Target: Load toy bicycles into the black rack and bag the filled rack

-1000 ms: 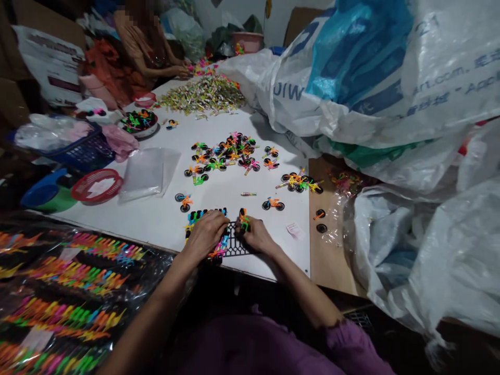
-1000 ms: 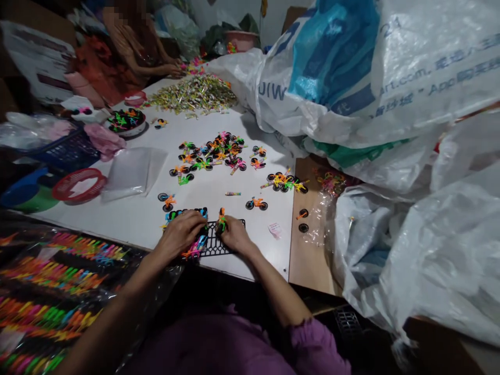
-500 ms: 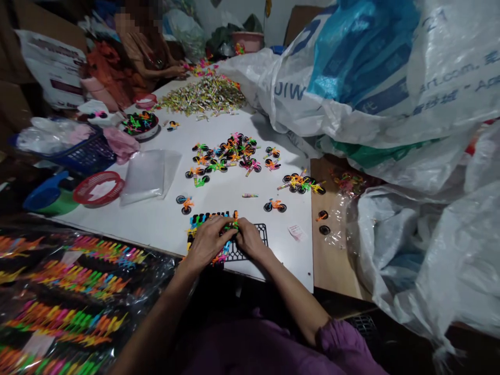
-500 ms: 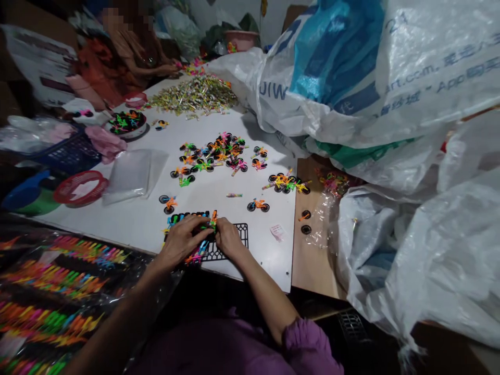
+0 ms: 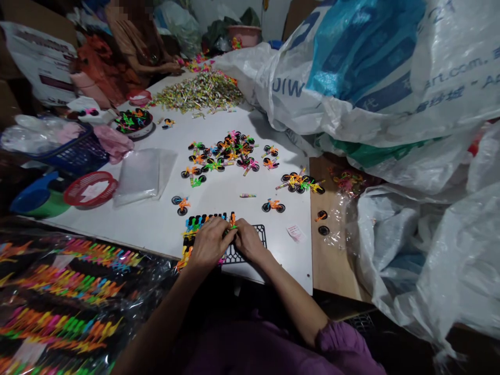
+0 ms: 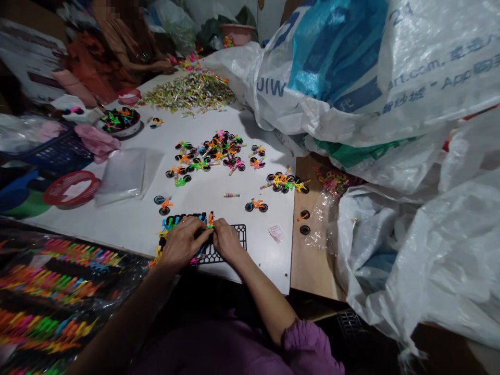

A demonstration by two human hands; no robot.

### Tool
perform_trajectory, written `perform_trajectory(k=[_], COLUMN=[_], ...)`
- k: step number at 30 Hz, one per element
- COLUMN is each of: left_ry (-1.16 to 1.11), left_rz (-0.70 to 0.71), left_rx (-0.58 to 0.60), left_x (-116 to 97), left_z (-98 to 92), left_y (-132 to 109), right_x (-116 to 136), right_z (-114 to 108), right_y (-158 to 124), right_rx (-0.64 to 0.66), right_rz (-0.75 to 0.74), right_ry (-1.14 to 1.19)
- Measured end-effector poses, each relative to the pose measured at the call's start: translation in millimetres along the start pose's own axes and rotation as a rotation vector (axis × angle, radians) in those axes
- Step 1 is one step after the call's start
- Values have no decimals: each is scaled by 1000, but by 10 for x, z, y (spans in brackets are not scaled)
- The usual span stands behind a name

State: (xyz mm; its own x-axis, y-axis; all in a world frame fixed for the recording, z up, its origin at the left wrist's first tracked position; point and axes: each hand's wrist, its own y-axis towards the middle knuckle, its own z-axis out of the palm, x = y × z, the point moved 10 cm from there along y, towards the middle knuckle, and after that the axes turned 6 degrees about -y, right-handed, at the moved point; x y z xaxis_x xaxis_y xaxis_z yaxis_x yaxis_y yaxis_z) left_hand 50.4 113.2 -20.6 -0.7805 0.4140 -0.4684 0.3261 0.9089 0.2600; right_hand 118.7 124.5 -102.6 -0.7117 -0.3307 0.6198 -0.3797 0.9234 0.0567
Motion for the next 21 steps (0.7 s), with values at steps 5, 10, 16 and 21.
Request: perform_trajectory(k=[5,10,16,21], left_ry=[-63,-68,-51,-23], left_rz=[67,171,263,257], left_rx=[8,-24,-97,-58], left_x=[-38,-57,-15,-66], left_z=[12,14,-13,-11], left_y=[-11,-60,-64,-94], right_x=[36,68,-28,-132], right_z=[16,88,67,-470], right_y=[-6,26,136,250], right_rx=[44,82,139,104], right_rz=[11,-12,-65,-107], right_ry=[-160,-226,-185,90])
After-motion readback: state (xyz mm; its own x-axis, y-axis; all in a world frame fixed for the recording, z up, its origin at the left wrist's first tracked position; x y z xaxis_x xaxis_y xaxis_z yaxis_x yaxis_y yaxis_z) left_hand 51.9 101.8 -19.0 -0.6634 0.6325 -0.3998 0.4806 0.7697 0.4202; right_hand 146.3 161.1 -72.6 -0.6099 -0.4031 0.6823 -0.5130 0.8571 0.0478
